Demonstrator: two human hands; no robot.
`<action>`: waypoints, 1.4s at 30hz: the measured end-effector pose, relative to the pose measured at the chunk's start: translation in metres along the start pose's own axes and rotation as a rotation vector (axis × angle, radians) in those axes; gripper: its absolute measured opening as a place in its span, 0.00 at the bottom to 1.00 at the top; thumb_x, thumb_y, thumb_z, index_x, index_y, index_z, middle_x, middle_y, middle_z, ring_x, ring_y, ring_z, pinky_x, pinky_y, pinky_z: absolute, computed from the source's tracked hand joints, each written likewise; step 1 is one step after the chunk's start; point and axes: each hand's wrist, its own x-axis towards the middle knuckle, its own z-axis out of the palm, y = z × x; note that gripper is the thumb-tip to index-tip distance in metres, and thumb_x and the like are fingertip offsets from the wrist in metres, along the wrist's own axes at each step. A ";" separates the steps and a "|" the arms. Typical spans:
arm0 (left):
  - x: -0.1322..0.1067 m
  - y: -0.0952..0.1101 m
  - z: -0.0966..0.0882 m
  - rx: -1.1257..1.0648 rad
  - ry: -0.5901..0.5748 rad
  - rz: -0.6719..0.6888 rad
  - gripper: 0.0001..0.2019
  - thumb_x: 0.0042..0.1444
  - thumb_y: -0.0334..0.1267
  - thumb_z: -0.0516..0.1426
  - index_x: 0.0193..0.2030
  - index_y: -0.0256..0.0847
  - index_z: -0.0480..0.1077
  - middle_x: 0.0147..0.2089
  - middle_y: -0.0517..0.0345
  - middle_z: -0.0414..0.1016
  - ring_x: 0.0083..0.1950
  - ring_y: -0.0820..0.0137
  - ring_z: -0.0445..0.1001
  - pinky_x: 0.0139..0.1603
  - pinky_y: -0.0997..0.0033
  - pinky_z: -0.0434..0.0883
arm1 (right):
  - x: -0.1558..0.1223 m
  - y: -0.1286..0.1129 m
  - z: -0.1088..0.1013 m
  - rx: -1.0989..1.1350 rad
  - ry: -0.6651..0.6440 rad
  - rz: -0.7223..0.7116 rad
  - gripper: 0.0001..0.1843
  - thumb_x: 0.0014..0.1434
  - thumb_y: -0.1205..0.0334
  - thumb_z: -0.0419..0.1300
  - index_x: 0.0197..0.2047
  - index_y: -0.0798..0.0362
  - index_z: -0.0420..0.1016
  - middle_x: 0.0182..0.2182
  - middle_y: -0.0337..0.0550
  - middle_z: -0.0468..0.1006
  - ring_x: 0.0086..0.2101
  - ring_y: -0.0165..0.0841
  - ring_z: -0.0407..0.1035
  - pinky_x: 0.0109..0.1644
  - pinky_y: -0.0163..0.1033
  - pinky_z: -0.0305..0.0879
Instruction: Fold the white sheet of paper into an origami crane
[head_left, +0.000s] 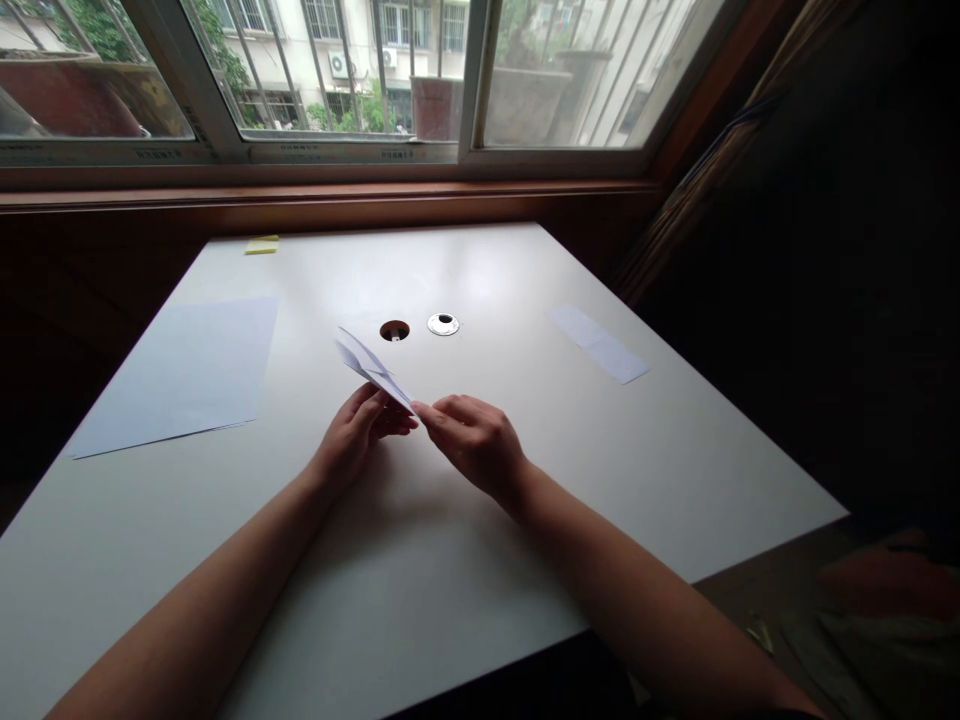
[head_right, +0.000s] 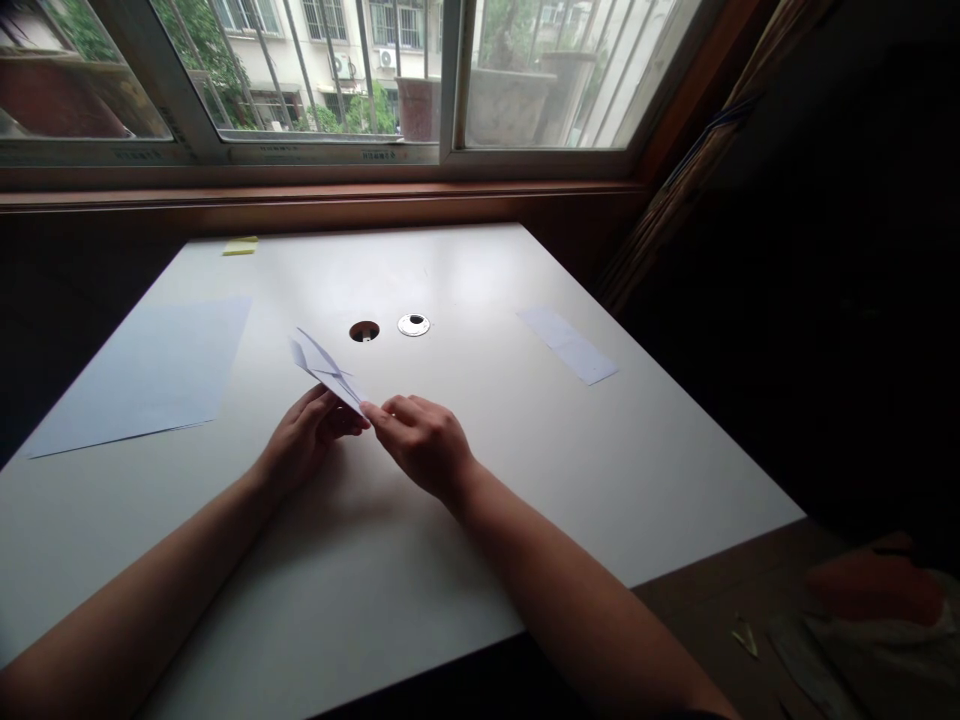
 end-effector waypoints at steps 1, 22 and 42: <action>0.000 0.001 0.000 -0.018 -0.011 -0.002 0.13 0.62 0.45 0.57 0.46 0.37 0.71 0.37 0.54 0.78 0.37 0.68 0.78 0.40 0.69 0.75 | 0.001 -0.001 -0.001 -0.005 0.001 -0.023 0.19 0.66 0.70 0.58 0.59 0.49 0.73 0.37 0.42 0.80 0.35 0.31 0.72 0.40 0.36 0.68; -0.001 -0.002 -0.001 -0.129 -0.082 -0.017 0.04 0.55 0.34 0.61 0.34 0.36 0.77 0.30 0.57 0.74 0.32 0.73 0.70 0.38 0.73 0.70 | 0.005 0.000 -0.006 0.125 -0.084 -0.118 0.30 0.63 0.74 0.57 0.66 0.42 0.66 0.46 0.46 0.74 0.42 0.36 0.67 0.49 0.44 0.72; -0.004 0.007 -0.004 0.000 -0.301 -0.286 0.08 0.55 0.38 0.63 0.36 0.34 0.76 0.26 0.60 0.66 0.25 0.77 0.59 0.25 0.77 0.55 | 0.010 0.014 -0.019 0.136 -0.022 -0.150 0.13 0.64 0.70 0.60 0.49 0.47 0.77 0.47 0.40 0.83 0.57 0.38 0.69 0.59 0.47 0.65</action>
